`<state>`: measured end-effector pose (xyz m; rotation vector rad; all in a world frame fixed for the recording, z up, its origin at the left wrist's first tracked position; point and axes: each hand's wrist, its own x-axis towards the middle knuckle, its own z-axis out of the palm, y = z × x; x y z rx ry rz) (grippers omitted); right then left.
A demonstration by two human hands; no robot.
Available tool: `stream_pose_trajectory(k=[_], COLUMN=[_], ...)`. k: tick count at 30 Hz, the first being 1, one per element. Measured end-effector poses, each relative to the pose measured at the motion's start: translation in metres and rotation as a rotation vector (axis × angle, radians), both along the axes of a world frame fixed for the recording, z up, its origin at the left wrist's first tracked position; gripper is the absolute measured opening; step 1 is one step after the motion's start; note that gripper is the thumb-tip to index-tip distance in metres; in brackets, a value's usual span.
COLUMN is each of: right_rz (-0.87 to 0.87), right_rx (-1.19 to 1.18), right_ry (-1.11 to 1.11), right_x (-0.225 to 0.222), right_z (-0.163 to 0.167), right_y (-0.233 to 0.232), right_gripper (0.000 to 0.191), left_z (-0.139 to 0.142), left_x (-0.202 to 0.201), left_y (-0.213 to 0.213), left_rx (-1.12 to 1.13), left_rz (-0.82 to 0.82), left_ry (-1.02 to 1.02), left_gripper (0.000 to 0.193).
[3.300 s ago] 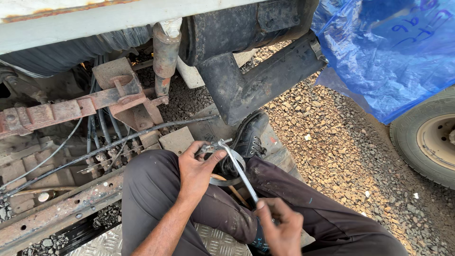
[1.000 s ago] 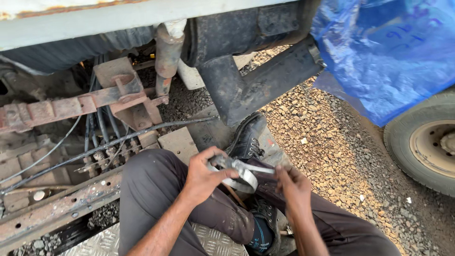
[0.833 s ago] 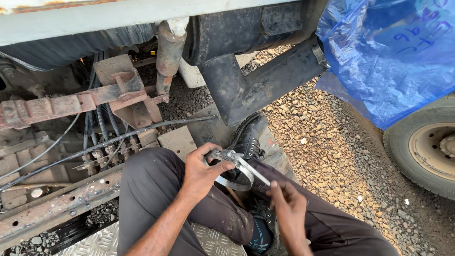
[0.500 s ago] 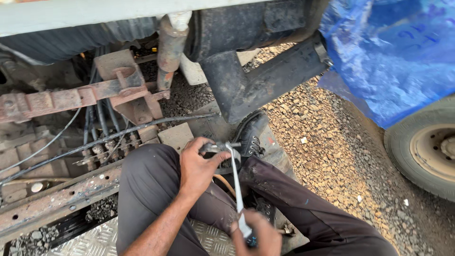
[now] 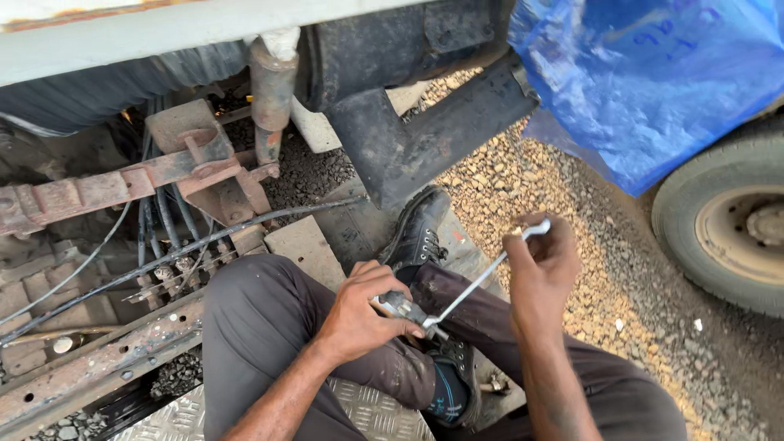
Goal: The person uses a wrench to tighten a metal clamp around a hose connected to a truck's undercarriage. They repeatedly adjust the wrench and reposition their hands to secure the clamp while sitting on a metal step.
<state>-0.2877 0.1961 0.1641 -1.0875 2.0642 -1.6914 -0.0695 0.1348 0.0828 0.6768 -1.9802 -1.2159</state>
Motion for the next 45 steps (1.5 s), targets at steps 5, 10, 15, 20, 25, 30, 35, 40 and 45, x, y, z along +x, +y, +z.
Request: stream_pose_trajectory(k=[5,10,15,20,25,30,35,40,45], right_rz=[-0.103,-0.071,-0.011,0.158,0.491,0.586,0.054,0.017,-0.021], right_rx=[0.157,0.339,0.475,0.31,-0.021,0.208,0.089,0.018,0.288], right_ry=[-0.235,-0.395,-0.408,0.091,0.557,0.68,0.392,0.014,-0.253], right_x=[-0.015,-0.012,0.023,0.068,0.108,0.073,0.036,-0.008,-0.033], right_z=[-0.057,-0.098,-0.108,-0.1,-0.08,-0.015,0.024,-0.01,-0.084], right_y=[0.024,0.058,0.083,0.108,0.113,0.091,0.036,0.01,0.019], right_gripper=[0.027,0.01,0.012,0.025,0.021,0.014,0.011,0.014,0.012], left_z=[-0.002,-0.014,-0.027,-0.028,-0.015,-0.007,-0.005,-0.001,0.0], left_x=[0.007,0.0,0.003,0.003,0.001,-0.004,-0.006,0.002,0.003], left_y=[0.0,-0.003,-0.017,-0.02,-0.015,-0.007,0.002,0.004,0.001], left_rx=[0.024,0.228,0.464,0.422,0.027,-0.136,-0.218,-0.148,0.017], left_rz=[-0.071,0.029,0.288,0.506,0.55,0.372,0.145,0.067,0.006], left_ry=[0.076,0.154,0.174,0.144,-0.143,-0.129,0.0,0.021,0.089], left_gripper=[0.045,0.041,0.037,0.038,0.044,0.043,0.046,0.043,0.046])
